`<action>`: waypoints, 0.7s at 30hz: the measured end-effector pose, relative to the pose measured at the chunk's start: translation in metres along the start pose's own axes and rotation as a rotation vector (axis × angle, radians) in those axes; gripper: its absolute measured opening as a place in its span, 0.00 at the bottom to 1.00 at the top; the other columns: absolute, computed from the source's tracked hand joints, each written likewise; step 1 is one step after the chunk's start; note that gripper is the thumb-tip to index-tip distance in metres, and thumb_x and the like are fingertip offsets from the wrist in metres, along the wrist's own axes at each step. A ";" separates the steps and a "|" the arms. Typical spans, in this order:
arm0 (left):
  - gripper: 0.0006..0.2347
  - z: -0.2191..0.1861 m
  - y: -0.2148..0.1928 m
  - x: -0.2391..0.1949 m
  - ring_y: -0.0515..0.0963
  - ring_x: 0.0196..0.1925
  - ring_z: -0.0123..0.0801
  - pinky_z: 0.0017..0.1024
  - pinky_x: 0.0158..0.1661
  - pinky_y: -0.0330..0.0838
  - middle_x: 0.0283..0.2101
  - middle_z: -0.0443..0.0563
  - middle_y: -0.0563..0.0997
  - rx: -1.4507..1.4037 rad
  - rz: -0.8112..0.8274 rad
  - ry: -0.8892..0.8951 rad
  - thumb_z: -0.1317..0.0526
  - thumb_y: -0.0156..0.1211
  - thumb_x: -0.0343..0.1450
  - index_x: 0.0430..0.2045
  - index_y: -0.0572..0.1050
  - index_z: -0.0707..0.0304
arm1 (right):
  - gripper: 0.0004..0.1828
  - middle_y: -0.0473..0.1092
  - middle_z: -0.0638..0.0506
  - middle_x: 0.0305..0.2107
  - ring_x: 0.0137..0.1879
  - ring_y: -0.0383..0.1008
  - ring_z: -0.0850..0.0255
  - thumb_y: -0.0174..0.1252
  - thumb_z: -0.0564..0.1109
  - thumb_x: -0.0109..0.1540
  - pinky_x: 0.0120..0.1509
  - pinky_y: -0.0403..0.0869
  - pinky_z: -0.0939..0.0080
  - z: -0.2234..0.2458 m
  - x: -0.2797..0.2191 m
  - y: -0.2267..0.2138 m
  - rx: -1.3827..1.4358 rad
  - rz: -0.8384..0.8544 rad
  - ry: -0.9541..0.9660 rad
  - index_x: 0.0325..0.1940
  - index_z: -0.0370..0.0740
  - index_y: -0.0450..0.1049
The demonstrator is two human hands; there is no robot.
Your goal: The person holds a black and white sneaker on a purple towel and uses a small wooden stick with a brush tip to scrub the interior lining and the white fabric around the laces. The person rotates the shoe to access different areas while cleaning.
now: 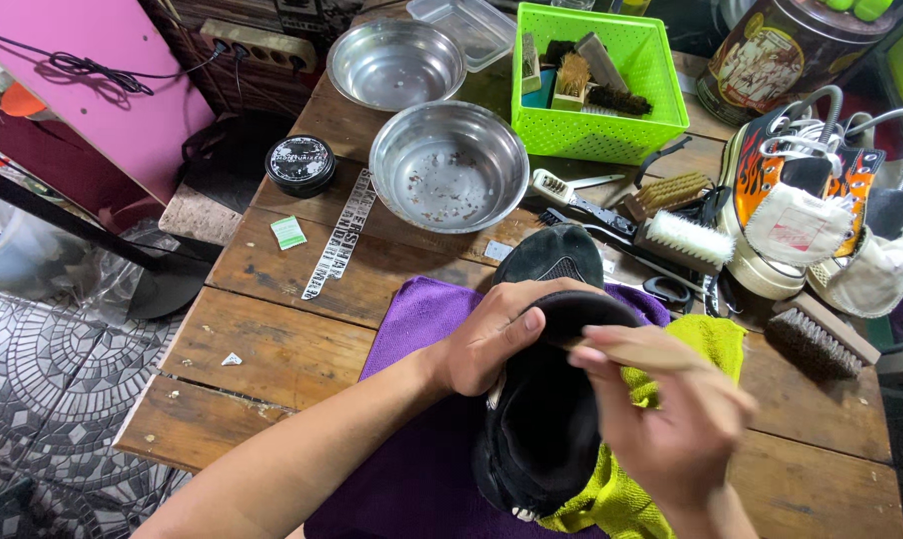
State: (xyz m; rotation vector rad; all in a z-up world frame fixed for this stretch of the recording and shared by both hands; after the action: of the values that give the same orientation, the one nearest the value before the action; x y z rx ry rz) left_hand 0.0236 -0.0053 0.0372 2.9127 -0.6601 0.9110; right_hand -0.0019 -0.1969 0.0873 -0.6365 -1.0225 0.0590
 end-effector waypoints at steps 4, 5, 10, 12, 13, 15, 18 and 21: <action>0.27 -0.007 -0.001 0.001 0.83 0.71 0.40 0.40 0.73 0.75 0.67 0.53 0.83 0.031 0.038 -0.044 0.40 0.49 0.83 0.67 0.74 0.63 | 0.12 0.80 0.34 0.31 0.36 0.86 0.47 0.62 0.34 0.68 0.43 0.83 0.52 0.007 -0.006 -0.010 0.002 -0.082 0.012 0.35 0.18 0.78; 0.27 -0.007 0.000 0.001 0.83 0.71 0.40 0.40 0.73 0.75 0.67 0.53 0.83 0.031 0.041 -0.044 0.40 0.49 0.83 0.67 0.74 0.63 | 0.12 0.80 0.34 0.31 0.36 0.86 0.47 0.62 0.34 0.68 0.43 0.83 0.52 0.005 -0.006 -0.010 0.000 -0.085 0.013 0.35 0.18 0.78; 0.19 0.002 0.003 0.002 0.82 0.58 0.32 0.36 0.61 0.77 0.55 0.48 0.84 0.134 -0.023 -0.039 0.49 0.59 0.81 0.59 0.76 0.63 | 0.05 0.84 0.48 0.39 0.43 0.88 0.52 0.67 0.38 0.70 0.52 0.84 0.55 0.001 0.001 0.009 -0.027 0.001 -0.126 0.41 0.33 0.81; 0.18 -0.002 0.007 0.005 0.83 0.57 0.31 0.35 0.60 0.77 0.54 0.47 0.85 0.154 -0.023 -0.051 0.48 0.59 0.81 0.57 0.77 0.61 | 0.05 0.85 0.50 0.40 0.44 0.88 0.56 0.67 0.40 0.70 0.52 0.82 0.58 -0.004 -0.001 0.003 -0.054 0.002 -0.084 0.41 0.36 0.83; 0.18 -0.004 0.006 0.005 0.83 0.56 0.30 0.34 0.59 0.77 0.53 0.45 0.86 0.189 -0.030 -0.076 0.47 0.59 0.81 0.56 0.79 0.59 | 0.07 0.85 0.52 0.42 0.45 0.89 0.60 0.68 0.43 0.70 0.52 0.81 0.61 -0.006 -0.001 0.002 -0.062 0.001 -0.042 0.41 0.38 0.85; 0.18 0.004 0.005 0.004 0.84 0.56 0.32 0.35 0.59 0.76 0.53 0.46 0.86 0.219 -0.028 -0.048 0.46 0.57 0.82 0.57 0.78 0.58 | 0.05 0.85 0.50 0.44 0.46 0.89 0.60 0.69 0.42 0.69 0.52 0.81 0.61 -0.004 0.007 -0.003 -0.037 0.028 -0.045 0.41 0.39 0.86; 0.13 0.008 0.005 0.001 0.76 0.51 0.29 0.33 0.54 0.72 0.47 0.42 0.78 0.201 -0.034 -0.062 0.48 0.55 0.83 0.50 0.75 0.57 | 0.06 0.84 0.49 0.40 0.48 0.89 0.54 0.67 0.41 0.70 0.54 0.84 0.57 -0.013 0.008 -0.021 0.031 0.028 -0.028 0.40 0.37 0.84; 0.09 0.005 0.005 0.000 0.65 0.44 0.23 0.30 0.47 0.66 0.40 0.36 0.68 0.135 -0.052 -0.104 0.52 0.55 0.84 0.42 0.71 0.56 | 0.09 0.83 0.49 0.35 0.50 0.89 0.48 0.63 0.41 0.72 0.57 0.86 0.54 -0.035 0.003 -0.046 0.070 0.014 0.002 0.39 0.33 0.82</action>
State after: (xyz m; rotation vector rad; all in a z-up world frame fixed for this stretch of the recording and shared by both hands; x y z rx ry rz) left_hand 0.0243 -0.0105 0.0322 3.0985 -0.5445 0.8345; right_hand 0.0166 -0.2501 0.1015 -0.5796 -1.0096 0.1055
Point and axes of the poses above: each hand's wrist, its own x-axis towards the middle knuckle, its own y-axis out of the palm, z = x × y, the point moved 3 cm from there along x, towards the middle knuckle
